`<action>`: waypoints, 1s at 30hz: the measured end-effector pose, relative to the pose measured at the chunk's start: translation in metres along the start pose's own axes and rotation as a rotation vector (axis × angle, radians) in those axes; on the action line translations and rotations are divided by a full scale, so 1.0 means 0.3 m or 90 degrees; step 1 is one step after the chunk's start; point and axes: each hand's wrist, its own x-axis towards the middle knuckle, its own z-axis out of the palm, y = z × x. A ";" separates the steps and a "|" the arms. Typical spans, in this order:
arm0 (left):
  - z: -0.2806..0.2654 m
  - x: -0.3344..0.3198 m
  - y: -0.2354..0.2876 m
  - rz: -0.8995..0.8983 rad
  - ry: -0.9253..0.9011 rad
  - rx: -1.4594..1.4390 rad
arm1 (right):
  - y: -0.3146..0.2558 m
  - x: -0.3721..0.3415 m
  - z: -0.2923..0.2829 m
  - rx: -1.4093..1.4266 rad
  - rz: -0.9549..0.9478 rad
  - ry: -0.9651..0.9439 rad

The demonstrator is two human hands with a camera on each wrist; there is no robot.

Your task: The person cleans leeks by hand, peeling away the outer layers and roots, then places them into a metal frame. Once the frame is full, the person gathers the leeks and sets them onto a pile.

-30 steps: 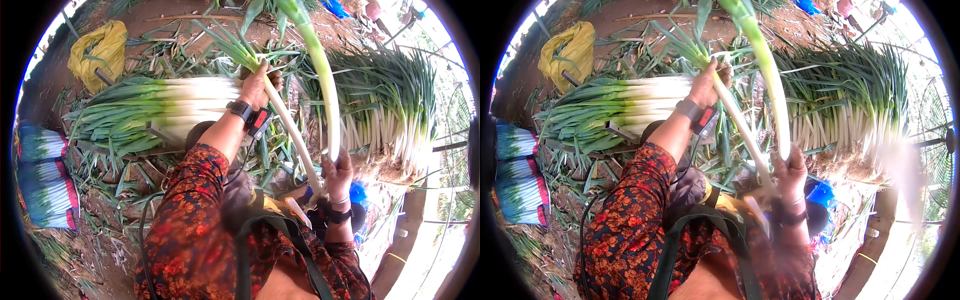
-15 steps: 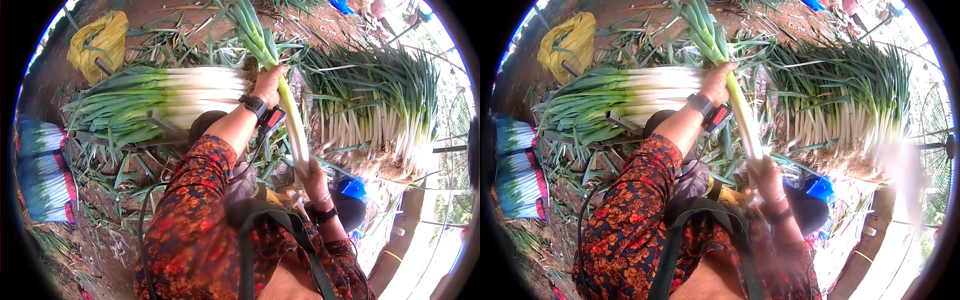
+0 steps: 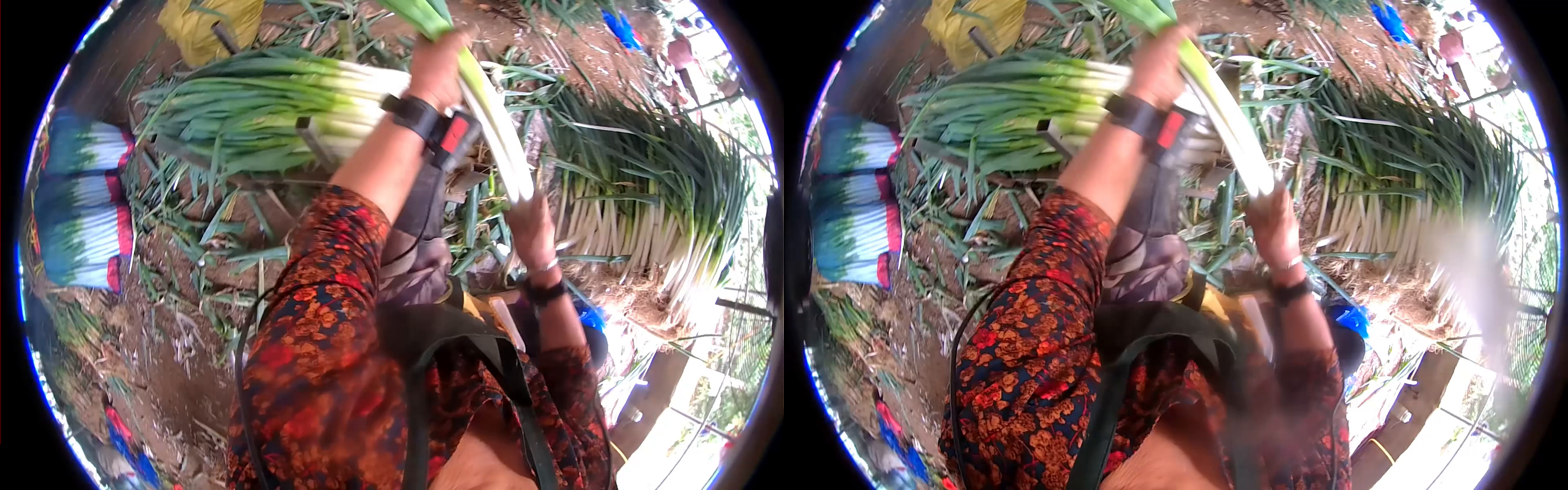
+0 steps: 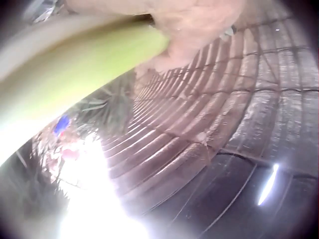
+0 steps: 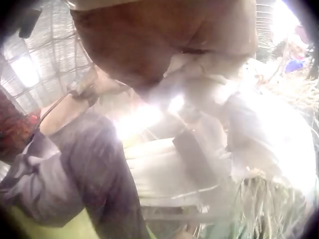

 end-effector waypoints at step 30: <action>-0.871 -0.280 0.160 0.041 0.243 -0.267 | -0.002 0.464 0.461 -0.407 -0.069 -0.299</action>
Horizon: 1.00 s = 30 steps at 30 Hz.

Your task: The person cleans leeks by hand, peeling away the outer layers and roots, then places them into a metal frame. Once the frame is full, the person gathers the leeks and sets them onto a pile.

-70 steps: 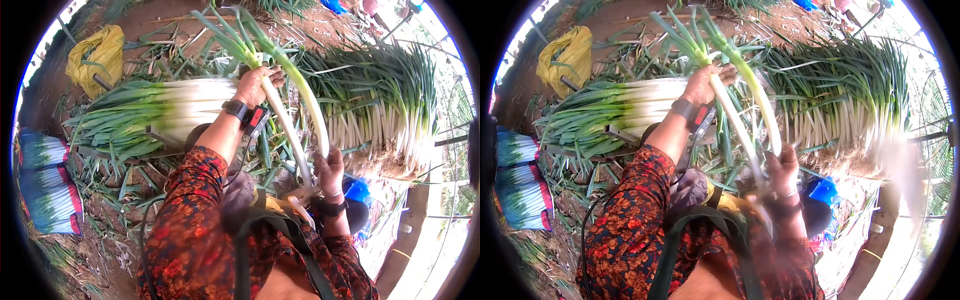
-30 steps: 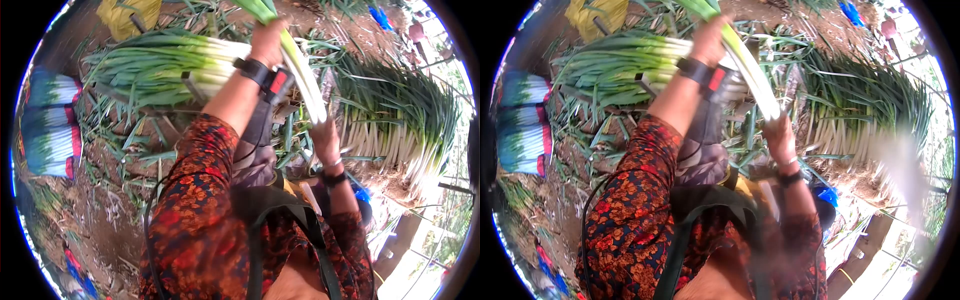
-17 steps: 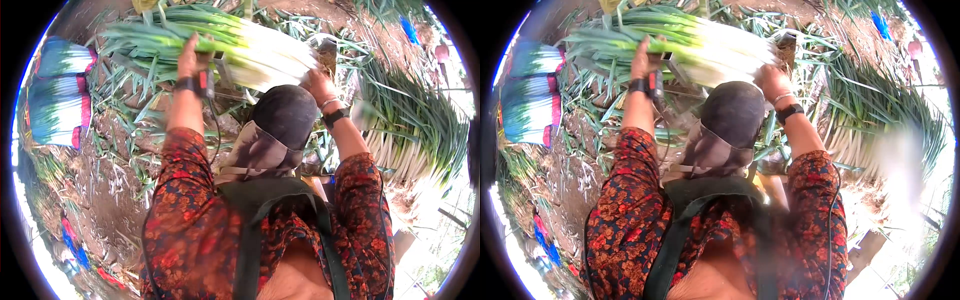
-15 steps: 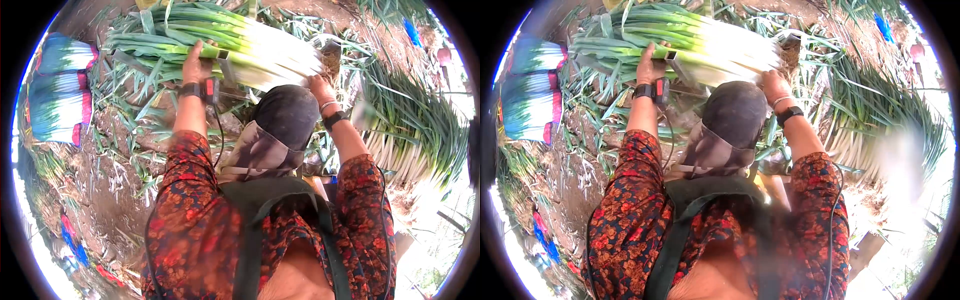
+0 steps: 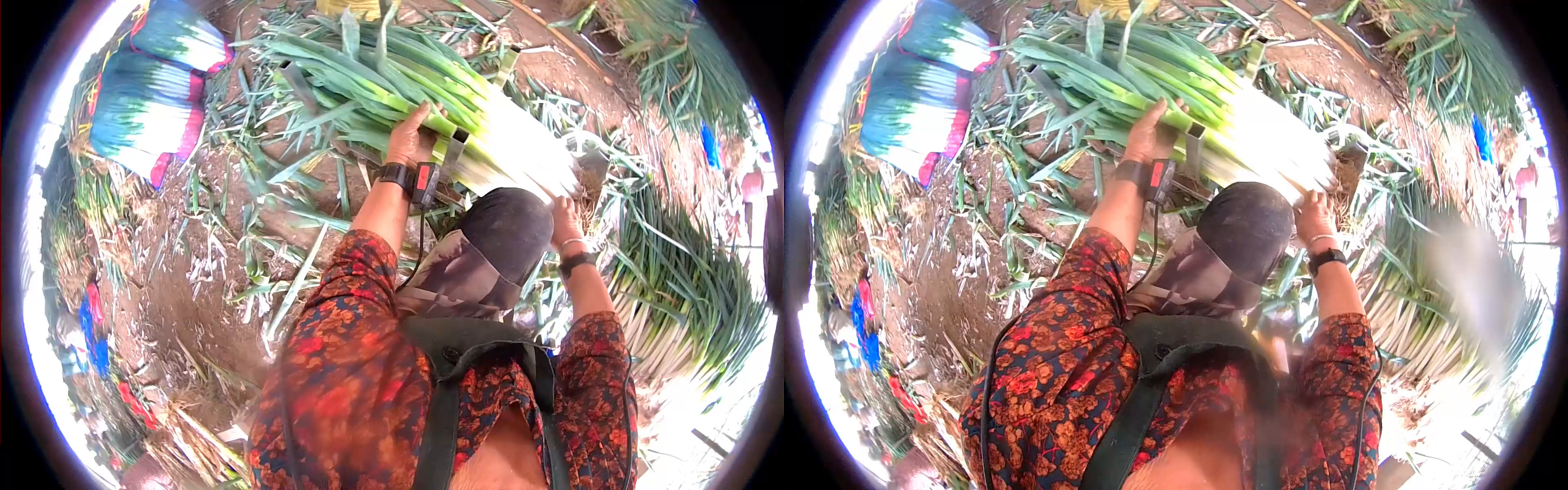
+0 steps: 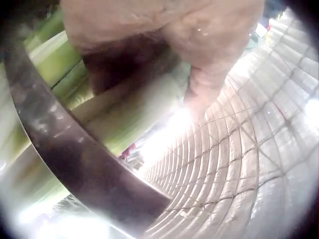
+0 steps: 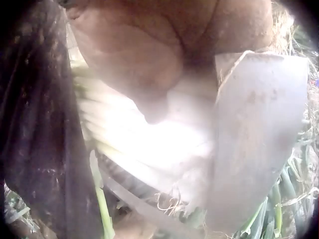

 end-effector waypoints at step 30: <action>-0.168 0.212 0.992 0.337 0.480 0.927 | 0.264 0.133 0.205 -0.019 -0.196 -0.057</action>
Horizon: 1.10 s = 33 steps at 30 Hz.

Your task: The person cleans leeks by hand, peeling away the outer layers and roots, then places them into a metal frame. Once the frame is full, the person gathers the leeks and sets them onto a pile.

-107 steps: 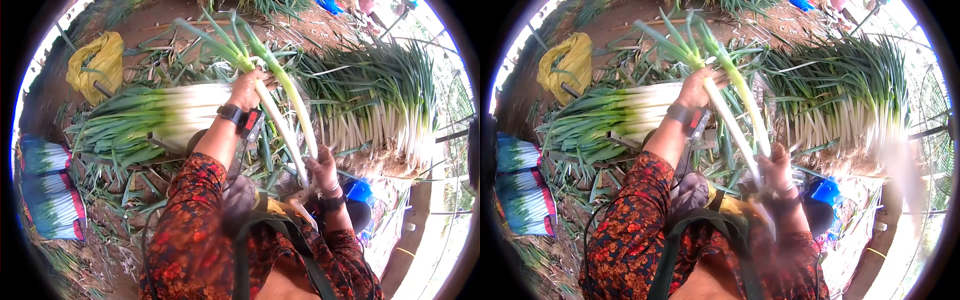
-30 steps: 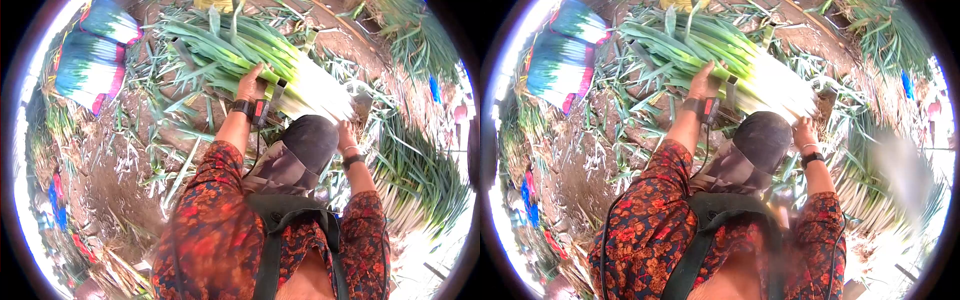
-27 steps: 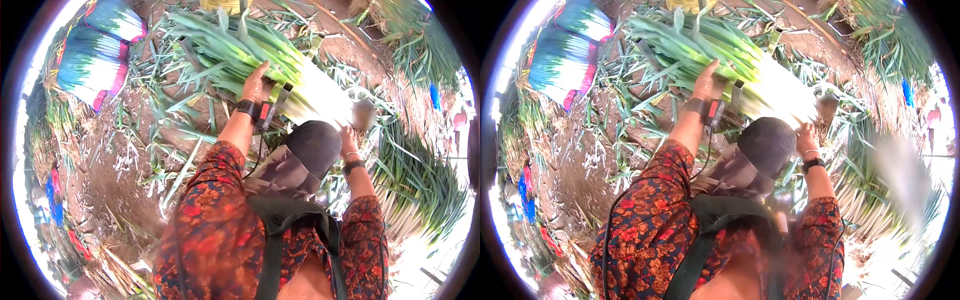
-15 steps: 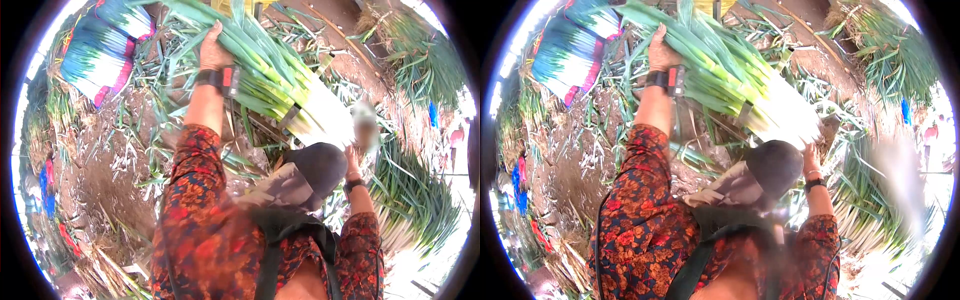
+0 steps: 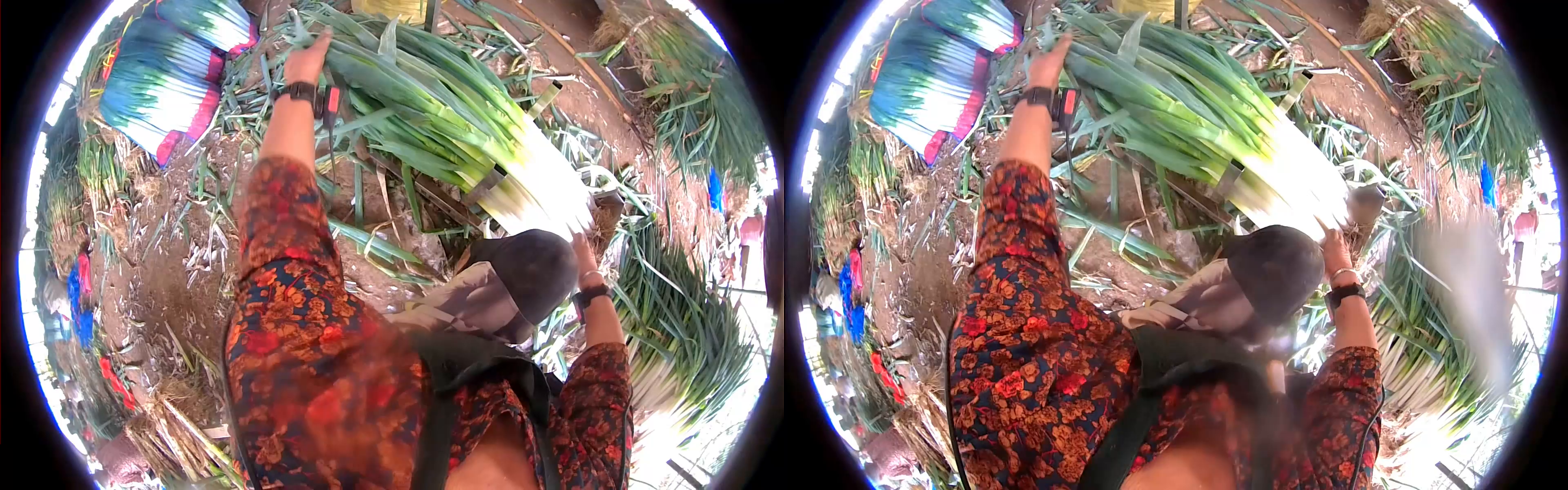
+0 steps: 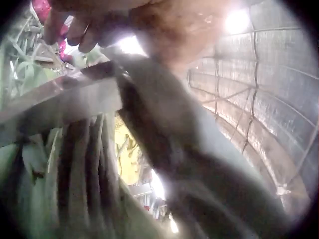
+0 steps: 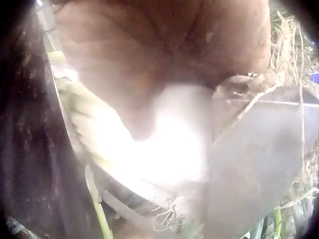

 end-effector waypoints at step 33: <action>0.409 -0.687 0.034 -0.115 -0.097 -0.641 | -0.147 0.033 -0.152 0.131 0.182 -0.061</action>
